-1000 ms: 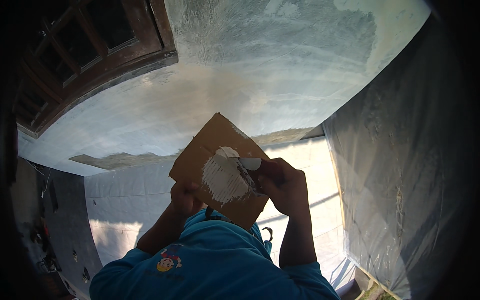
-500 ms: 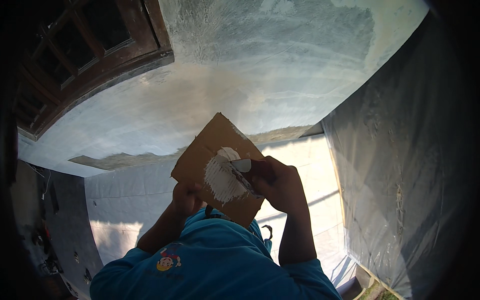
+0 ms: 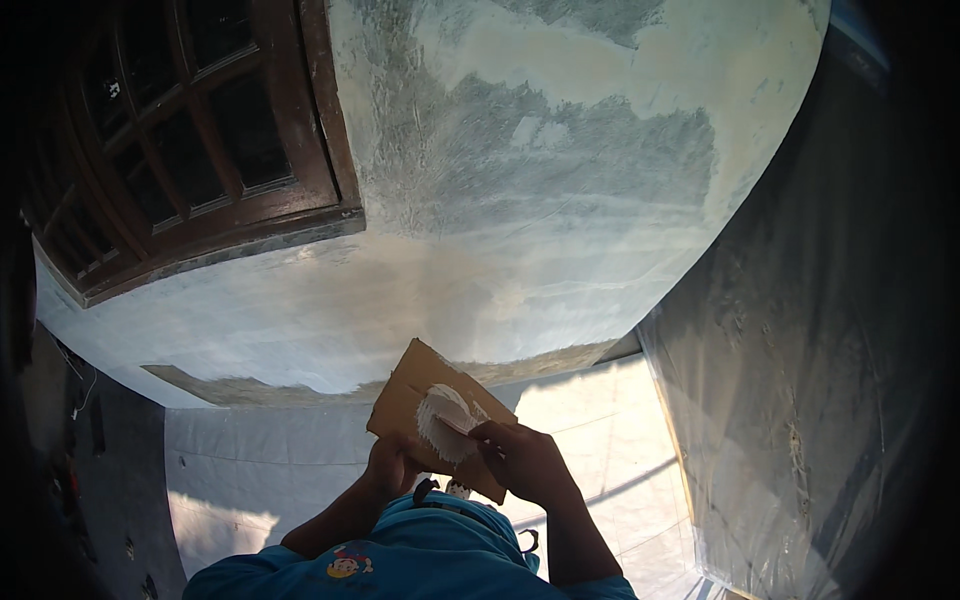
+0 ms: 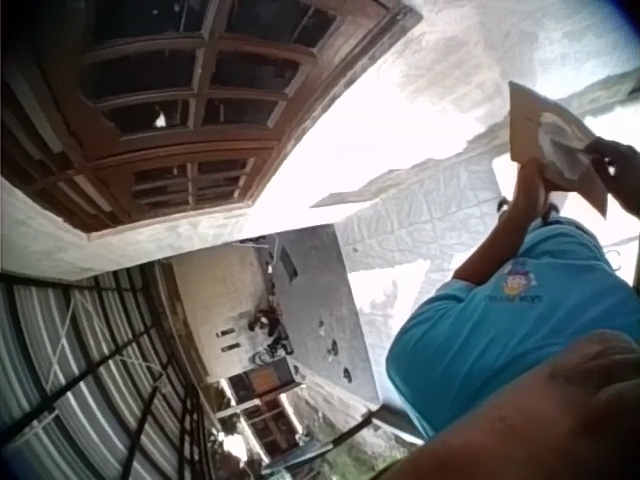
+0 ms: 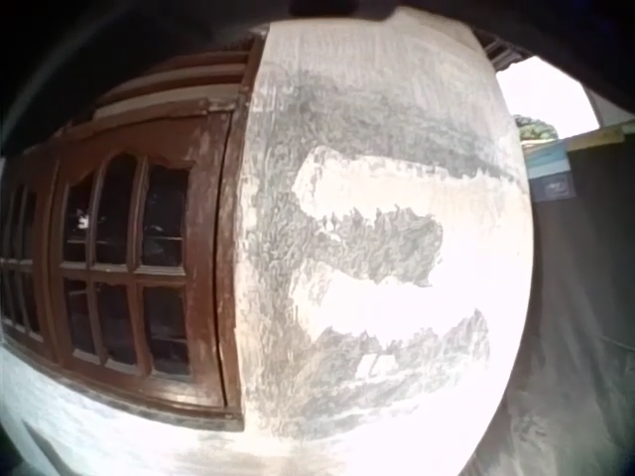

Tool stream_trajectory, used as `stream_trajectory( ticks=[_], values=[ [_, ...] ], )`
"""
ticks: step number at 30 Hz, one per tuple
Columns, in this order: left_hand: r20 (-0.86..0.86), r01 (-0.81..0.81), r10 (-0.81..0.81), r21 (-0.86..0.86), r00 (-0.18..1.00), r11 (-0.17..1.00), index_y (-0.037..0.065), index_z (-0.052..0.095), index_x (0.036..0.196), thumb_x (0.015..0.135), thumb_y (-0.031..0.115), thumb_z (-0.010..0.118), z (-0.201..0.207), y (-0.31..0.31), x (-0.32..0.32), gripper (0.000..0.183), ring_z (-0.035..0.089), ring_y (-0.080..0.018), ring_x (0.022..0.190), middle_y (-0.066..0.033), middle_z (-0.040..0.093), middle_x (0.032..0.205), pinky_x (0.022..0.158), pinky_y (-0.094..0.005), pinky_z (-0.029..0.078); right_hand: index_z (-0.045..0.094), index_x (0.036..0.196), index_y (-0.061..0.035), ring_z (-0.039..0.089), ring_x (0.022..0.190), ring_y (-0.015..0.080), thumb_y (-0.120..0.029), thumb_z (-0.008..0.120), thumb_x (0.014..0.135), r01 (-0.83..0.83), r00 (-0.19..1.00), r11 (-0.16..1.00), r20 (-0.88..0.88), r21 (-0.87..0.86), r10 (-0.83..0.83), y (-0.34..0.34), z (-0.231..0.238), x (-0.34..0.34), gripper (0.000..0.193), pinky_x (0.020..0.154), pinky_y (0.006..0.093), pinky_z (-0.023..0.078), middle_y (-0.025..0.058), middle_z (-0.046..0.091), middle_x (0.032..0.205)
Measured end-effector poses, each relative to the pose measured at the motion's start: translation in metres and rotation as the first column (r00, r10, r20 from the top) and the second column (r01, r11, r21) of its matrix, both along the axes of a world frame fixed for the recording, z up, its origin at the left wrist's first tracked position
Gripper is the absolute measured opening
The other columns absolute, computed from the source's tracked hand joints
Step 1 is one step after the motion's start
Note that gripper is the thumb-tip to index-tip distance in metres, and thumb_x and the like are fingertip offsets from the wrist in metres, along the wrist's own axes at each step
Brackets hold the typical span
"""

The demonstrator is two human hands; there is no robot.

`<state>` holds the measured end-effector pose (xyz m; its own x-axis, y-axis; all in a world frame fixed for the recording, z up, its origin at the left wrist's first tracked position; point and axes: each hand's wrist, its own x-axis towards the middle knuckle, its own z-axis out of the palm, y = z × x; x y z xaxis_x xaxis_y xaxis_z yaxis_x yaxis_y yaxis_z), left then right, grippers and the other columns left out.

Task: Applying wall putty to gaps between a window frame and the wall and smoothing it with a scraper tool.

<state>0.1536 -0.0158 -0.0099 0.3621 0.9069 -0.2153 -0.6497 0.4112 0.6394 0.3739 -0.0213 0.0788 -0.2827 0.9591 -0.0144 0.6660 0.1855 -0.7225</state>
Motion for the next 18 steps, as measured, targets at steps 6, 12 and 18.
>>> stream_trajectory(
  ticks=[6, 12, 18],
  values=[
    [-0.062, -0.035, 0.034, -0.011, 0.997, 0.999, -0.003, 0.038, 0.137, 0.083, 0.017, 0.049, -0.009, 0.002, 0.001, 0.058, 0.063, -0.0335, 0.112, -0.0195, 0.055, 0.124, 0.091, -0.0484, 0.058, 0.07, 0.109, -0.0066, 0.072, 0.089, 0.0234, -0.007, 0.066, 0.089, 0.07, 0.995, 0.991, -0.083, 0.118, -0.06, -0.001, 0.002, 0.002, 0.021, 0.077, 0.0328, 0.057, 0.0125, 0.073, 0.096],
    [-0.04, -0.042, 0.042, 0.011, 0.998, 0.999, -0.004, 0.039, 0.134, 0.082, 0.014, 0.049, -0.013, 0.002, 0.003, 0.056, 0.06, -0.0336, 0.115, -0.0194, 0.055, 0.123, 0.094, -0.0492, 0.055, 0.069, 0.111, -0.0134, 0.072, 0.087, 0.0252, -0.013, 0.064, 0.09, 0.055, 0.997, 0.995, -0.061, 0.077, -0.05, -0.004, -0.006, -0.001, 0.021, 0.078, 0.0352, 0.058, 0.0102, 0.071, 0.101],
    [-0.043, -0.044, 0.044, -0.004, 0.998, 0.999, -0.004, 0.039, 0.134, 0.082, 0.014, 0.05, -0.004, 0.0, 0.004, 0.055, 0.059, -0.0334, 0.117, -0.0184, 0.055, 0.123, 0.097, -0.0494, 0.053, 0.07, 0.111, -0.0067, 0.072, 0.087, 0.0233, -0.004, 0.066, 0.086, 0.033, 0.998, 0.997, -0.049, 0.066, -0.03, -0.004, -0.001, -0.001, 0.025, 0.077, 0.0323, 0.057, 0.0128, 0.072, 0.097]
  ],
)
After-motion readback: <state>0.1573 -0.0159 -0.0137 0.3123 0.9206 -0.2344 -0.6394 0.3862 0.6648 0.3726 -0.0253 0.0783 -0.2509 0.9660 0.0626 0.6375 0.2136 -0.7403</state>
